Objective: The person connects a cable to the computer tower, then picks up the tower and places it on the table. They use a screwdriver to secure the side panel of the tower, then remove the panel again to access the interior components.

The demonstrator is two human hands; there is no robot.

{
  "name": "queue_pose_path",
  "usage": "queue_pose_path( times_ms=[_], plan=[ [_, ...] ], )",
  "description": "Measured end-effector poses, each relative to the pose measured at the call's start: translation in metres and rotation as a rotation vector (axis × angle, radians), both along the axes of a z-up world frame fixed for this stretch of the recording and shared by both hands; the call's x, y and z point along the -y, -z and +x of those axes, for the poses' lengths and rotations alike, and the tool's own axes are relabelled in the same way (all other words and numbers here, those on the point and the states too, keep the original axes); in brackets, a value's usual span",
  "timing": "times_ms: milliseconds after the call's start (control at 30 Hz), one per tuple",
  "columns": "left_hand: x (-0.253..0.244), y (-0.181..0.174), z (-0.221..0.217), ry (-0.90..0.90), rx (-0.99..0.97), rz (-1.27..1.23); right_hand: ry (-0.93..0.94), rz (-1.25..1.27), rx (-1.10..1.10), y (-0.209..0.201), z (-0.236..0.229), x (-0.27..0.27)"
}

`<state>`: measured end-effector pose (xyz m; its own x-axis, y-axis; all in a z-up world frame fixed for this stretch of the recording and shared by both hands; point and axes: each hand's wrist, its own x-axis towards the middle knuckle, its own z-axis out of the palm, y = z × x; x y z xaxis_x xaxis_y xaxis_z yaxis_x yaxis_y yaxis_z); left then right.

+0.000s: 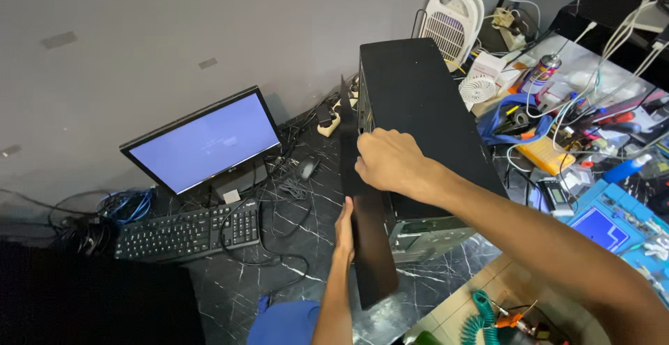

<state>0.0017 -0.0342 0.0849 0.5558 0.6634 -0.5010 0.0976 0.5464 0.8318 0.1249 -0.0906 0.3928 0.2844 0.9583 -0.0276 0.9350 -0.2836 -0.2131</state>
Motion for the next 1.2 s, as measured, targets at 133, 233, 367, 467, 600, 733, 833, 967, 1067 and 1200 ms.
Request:
queue_pose_path(
  times_ms=[133,233,367,467,600,733,833,967,1067,1200],
  plan=[
    [0.003,0.002,0.009,0.017,-0.029,0.002,0.036,0.017,-0.094,0.012,0.013,-0.003],
    [0.006,0.006,0.016,0.020,-0.050,0.007,0.112,-0.056,-0.080,0.002,0.010,-0.005],
    [0.008,0.006,0.024,0.045,-0.072,-0.010,0.195,-0.104,-0.050,-0.011,-0.002,-0.004],
    [0.006,0.007,0.031,0.056,-0.076,0.009,0.165,-0.107,0.031,-0.011,-0.004,-0.003],
    [0.001,-0.001,0.042,0.082,-0.089,0.019,0.205,-0.081,0.059,0.005,0.009,-0.009],
    [-0.003,-0.003,0.050,0.095,-0.103,0.013,0.236,-0.091,0.085,0.008,0.011,-0.011],
    [-0.002,-0.002,0.053,0.100,-0.098,0.020,0.266,-0.114,0.093,0.011,0.008,-0.011],
    [-0.006,0.004,0.060,0.068,-0.052,0.048,0.270,-0.078,0.104,0.012,0.008,-0.010],
    [-0.009,0.008,0.062,0.068,-0.067,0.055,0.272,-0.066,0.129,0.011,0.006,-0.009],
    [-0.018,0.010,0.064,0.074,-0.060,0.049,0.284,-0.039,0.143,0.012,0.006,-0.011]
  ],
)
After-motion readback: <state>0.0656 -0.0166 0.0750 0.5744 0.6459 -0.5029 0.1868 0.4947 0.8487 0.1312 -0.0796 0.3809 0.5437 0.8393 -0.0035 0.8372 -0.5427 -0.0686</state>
